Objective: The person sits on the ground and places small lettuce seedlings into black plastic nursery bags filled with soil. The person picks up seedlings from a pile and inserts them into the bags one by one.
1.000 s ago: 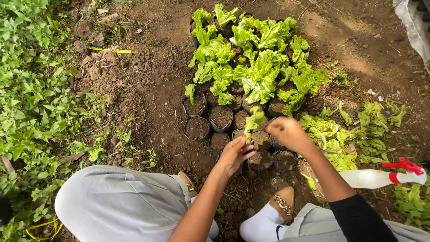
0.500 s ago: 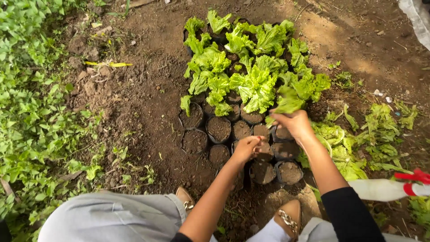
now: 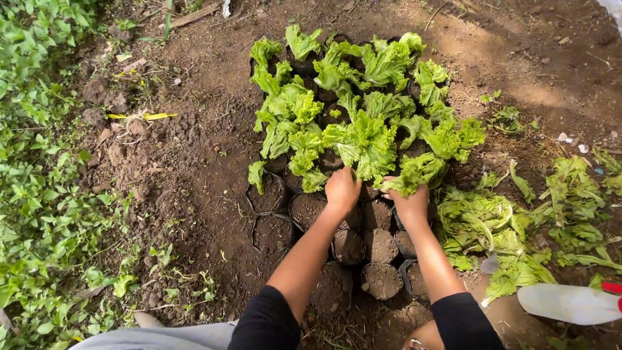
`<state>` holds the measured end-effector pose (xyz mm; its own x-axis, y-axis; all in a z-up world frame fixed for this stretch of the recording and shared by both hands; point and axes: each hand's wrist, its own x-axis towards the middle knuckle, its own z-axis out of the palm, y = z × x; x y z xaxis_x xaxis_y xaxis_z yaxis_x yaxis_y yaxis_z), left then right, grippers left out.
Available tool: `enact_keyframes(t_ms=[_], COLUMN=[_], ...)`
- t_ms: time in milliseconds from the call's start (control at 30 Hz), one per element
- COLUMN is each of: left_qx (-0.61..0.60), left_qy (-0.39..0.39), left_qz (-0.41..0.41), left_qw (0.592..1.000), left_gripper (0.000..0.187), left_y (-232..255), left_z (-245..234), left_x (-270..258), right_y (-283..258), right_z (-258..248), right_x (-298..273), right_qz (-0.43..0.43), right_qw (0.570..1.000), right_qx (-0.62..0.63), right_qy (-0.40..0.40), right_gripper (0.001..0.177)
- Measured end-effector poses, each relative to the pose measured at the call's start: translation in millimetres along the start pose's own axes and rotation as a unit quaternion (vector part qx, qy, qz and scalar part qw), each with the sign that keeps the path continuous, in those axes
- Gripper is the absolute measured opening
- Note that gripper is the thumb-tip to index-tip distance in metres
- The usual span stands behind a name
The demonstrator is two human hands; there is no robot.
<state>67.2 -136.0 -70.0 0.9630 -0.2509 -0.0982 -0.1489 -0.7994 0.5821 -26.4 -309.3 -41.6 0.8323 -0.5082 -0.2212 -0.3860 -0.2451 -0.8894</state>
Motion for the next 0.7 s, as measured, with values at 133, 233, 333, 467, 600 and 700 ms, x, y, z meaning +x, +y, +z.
enact_keyframes(t_ms=[133, 233, 333, 467, 600, 700], left_qx=[0.095, 0.081, -0.063, -0.119, -0.009, 0.092], left_qy=[0.082, 0.056, 0.012, 0.015, 0.065, 0.035], left_qz=[0.018, -0.004, -0.028, -0.047, 0.056, 0.133], left_qw=[0.992, 0.995, 0.998, 0.992, 0.996, 0.986], left_gripper=[0.019, 0.017, 0.033, 0.045, 0.015, 0.010], left_y=[-8.5, 16.8, 32.1, 27.3, -26.3, -21.0], left_z=[6.9, -35.2, -56.7, -56.1, 3.7, -4.7], left_x=[21.9, 11.7, 2.8, -3.9, 12.6, -8.6], right_y=[-53.7, -46.1, -14.4, -18.4, -16.0, -15.1], right_z=[-6.0, 8.3, 31.9, 45.0, 51.7, 48.4], right_x=[-17.4, -16.9, 1.9, 9.6, 23.1, 39.8], right_qz=[-0.025, -0.039, 0.014, -0.088, -0.109, -0.114], right_qw=[0.999, 0.999, 0.998, 0.995, 0.993, 0.992], right_qx=[-0.040, -0.031, -0.054, -0.013, -0.015, -0.026], right_qy=[0.006, 0.004, 0.000, 0.044, 0.052, 0.039], right_gripper=[0.035, 0.031, 0.045, 0.039, 0.034, 0.030])
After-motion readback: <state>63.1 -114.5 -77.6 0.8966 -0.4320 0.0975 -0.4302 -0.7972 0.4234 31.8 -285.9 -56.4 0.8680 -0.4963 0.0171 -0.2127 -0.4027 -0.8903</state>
